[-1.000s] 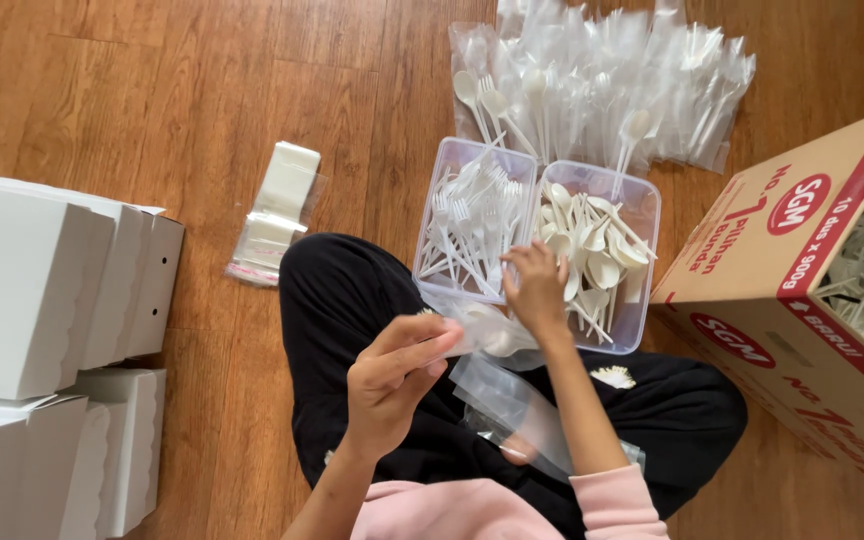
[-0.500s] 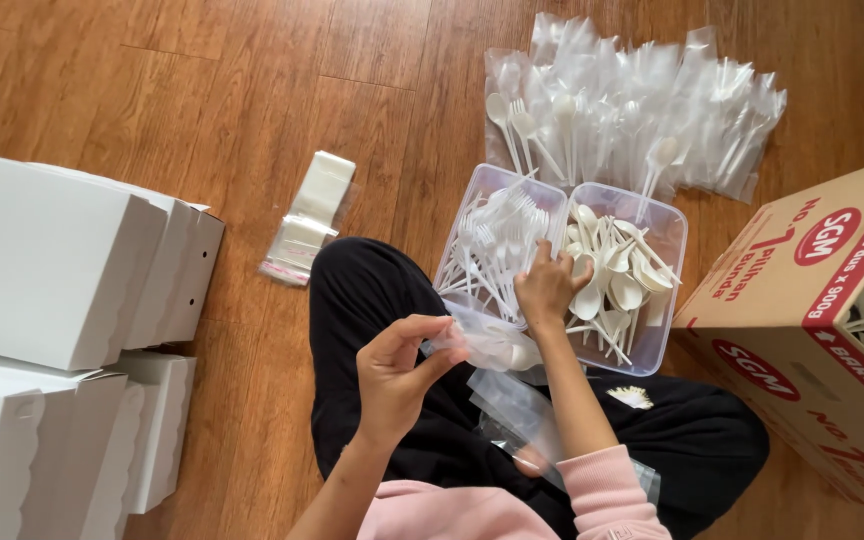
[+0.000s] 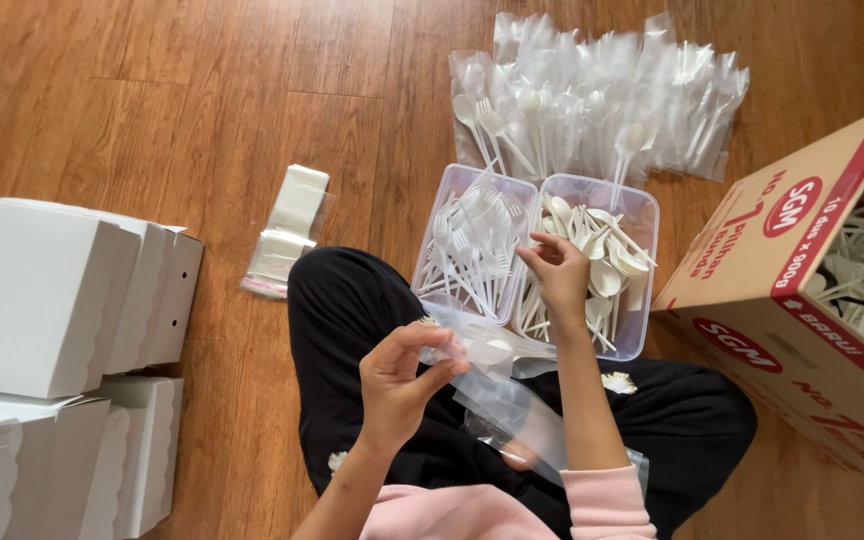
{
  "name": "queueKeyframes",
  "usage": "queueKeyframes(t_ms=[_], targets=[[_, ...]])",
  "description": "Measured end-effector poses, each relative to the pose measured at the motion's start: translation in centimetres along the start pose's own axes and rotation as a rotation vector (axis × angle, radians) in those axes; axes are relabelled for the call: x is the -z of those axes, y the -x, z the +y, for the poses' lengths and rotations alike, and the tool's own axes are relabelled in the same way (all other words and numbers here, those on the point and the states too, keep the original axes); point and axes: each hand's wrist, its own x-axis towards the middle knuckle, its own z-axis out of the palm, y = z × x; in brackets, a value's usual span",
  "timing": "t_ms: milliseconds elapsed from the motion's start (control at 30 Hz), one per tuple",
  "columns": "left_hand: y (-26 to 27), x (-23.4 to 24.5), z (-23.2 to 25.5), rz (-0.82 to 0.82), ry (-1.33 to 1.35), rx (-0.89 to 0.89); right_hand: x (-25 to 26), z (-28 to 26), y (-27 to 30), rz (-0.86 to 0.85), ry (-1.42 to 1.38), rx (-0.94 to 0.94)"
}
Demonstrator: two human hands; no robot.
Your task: The person places a plastic spoon and a plastic fork into a small clear plastic bag, handling the items one at a time and repeating the process for multiple sets.
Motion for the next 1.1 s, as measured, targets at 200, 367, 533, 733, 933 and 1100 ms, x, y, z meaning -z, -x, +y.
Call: queueKeyframes(t_ms=[200,367,533,733,933,1100], targets=[[0.1,-1.1,0.1,-0.036,-0.029,0.004,2.8,-2.7,3.6,-0.371,-1.016,-0.018],[0.3,-2.1,-0.1,-0.067,-0.057,-0.012,6.0,-6.9,10.0,-0.636,-1.261,0.256],[0.7,-2.7,-0.1,-0.084,-0.056,0.001,9.0,-8.9,13.9,-0.591,-1.305,0.568],[1.2,-3.4,-0.2,-0.136,-0.034,0.002,9.1,-9.1,15.5,-0.232,-0.88,0.808],[1.2,-3.6,0.3,-0.142,-0.012,-0.021,9.4,-11.2,15.1,-0.466,-0.537,0.962],[0.8,-3.8,0.3,-0.231,0.17,-0.043,10.9,-11.1,14.7,-0.59,-0.133,0.819]])
